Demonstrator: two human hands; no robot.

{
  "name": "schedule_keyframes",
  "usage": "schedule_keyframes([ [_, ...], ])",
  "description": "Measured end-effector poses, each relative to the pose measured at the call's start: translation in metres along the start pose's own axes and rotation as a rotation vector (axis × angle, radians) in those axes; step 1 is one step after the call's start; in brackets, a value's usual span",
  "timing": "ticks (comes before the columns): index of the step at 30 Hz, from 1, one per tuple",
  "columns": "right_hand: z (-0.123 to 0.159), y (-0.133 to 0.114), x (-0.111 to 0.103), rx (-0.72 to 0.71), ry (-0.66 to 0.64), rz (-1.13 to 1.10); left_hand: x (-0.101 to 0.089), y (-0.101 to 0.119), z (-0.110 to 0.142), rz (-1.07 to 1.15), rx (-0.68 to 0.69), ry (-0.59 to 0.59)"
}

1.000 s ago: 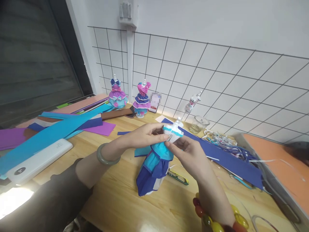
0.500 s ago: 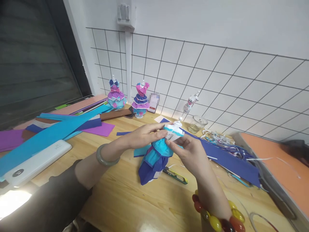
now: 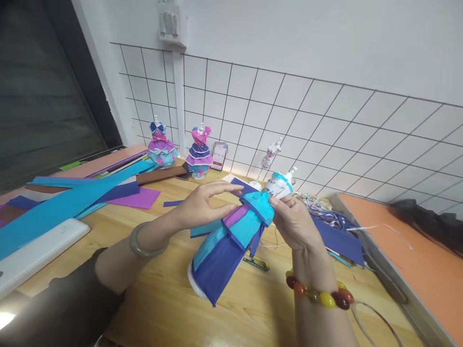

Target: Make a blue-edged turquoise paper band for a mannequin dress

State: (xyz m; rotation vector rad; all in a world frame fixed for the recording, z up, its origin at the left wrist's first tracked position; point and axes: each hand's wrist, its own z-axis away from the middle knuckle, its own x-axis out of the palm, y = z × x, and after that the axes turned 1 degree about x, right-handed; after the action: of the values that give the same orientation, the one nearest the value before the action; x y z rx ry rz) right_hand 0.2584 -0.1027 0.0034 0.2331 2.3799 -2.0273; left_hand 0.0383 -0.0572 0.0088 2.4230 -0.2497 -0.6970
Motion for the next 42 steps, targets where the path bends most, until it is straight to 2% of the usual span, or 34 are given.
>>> schedule_keyframes([
  [5,0.003,-0.002,0.006,0.003,-0.018,0.003,0.005,0.006,0.003,-0.061,0.052,0.072],
  [8,0.004,-0.003,0.010,0.011,-0.033,-0.041,0.006,0.006,0.003,-0.145,0.156,0.123],
  [12,0.005,-0.003,0.012,0.001,-0.030,-0.084,0.005,0.006,0.004,-0.329,0.285,0.120],
  [19,0.006,-0.004,0.013,-0.041,0.004,-0.098,0.007,0.005,0.007,-0.536,0.351,0.159],
  [27,0.006,-0.005,0.013,-0.053,0.045,-0.142,0.009,0.002,0.009,-0.601,0.405,0.145],
  [32,0.003,-0.003,0.011,-0.062,0.055,-0.014,0.005,0.001,0.007,-0.594,0.343,0.032],
  [35,0.001,0.000,0.009,-0.103,0.154,0.018,0.003,-0.002,0.005,-0.554,0.325,0.026],
  [39,0.001,-0.001,0.012,-0.126,0.402,0.123,0.004,-0.001,0.004,-0.476,0.266,0.133],
  [42,0.003,-0.005,0.019,-0.156,0.559,0.166,0.009,0.005,0.006,-0.432,0.160,0.205],
])
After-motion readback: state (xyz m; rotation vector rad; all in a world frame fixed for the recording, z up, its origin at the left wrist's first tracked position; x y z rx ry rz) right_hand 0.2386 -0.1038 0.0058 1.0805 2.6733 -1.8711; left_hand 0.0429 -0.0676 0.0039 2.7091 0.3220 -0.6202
